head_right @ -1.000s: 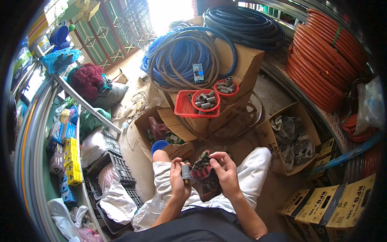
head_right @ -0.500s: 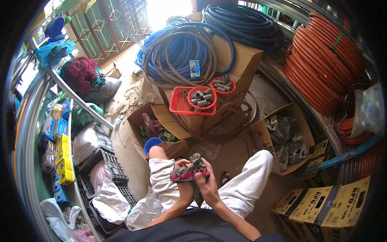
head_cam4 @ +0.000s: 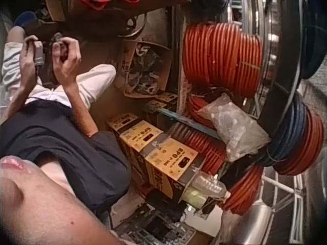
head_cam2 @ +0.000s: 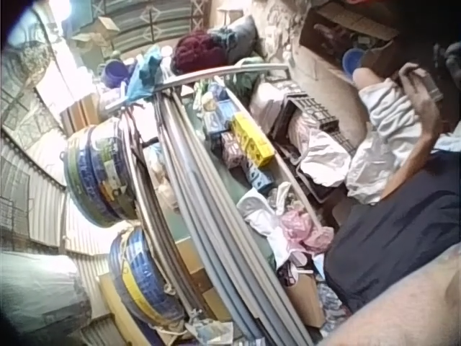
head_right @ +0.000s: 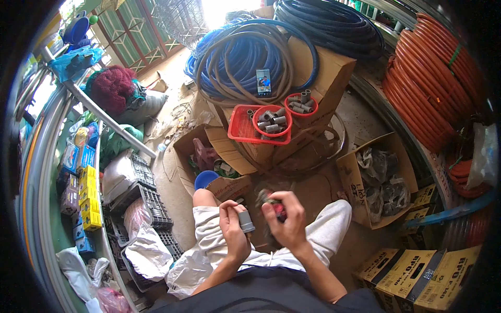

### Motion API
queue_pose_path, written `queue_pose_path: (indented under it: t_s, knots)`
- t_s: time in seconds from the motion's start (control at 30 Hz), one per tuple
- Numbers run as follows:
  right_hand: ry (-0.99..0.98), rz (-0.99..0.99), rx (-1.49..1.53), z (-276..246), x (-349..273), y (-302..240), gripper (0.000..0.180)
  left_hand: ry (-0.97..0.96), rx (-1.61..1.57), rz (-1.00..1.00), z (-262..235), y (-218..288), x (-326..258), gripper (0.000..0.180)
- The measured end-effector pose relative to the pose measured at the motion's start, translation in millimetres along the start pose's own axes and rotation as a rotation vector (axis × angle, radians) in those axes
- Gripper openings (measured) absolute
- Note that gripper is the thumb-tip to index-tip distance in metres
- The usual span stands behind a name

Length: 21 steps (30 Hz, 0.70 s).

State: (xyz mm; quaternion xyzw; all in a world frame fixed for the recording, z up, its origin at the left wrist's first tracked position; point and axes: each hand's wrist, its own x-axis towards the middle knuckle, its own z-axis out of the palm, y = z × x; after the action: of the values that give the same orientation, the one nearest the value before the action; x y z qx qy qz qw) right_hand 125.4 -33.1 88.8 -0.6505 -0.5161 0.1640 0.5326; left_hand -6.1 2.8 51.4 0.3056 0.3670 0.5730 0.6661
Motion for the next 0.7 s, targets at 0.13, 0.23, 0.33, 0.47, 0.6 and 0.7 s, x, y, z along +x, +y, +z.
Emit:
queue_pose_path:
  t_s: [0.13,0.23,0.33,0.47,0.6,0.7]
  knots:
    - [-0.148,0.029,0.44,24,-16,1,0.061,0.017,0.115,0.1,21,8,2,0.015]
    - [-0.183,0.178,0.876,27,-13,-2,0.062,-0.044,0.055,0.046,24,18,6,0.02]
    - [-0.219,0.401,0.971,14,-17,-5,0.058,-0.231,0.193,0.135,29,16,6,0.018]
    - [-0.093,0.409,0.583,6,-28,7,0.048,-0.42,0.459,0.132,30,15,8,0.017]
    - [0.086,0.349,0.303,3,-39,24,0.05,-0.405,0.376,0.033,30,15,-2,0.014]
    - [0.032,0.193,0.29,-3,-26,13,0.046,-0.32,0.353,0.007,18,10,-18,0.014]
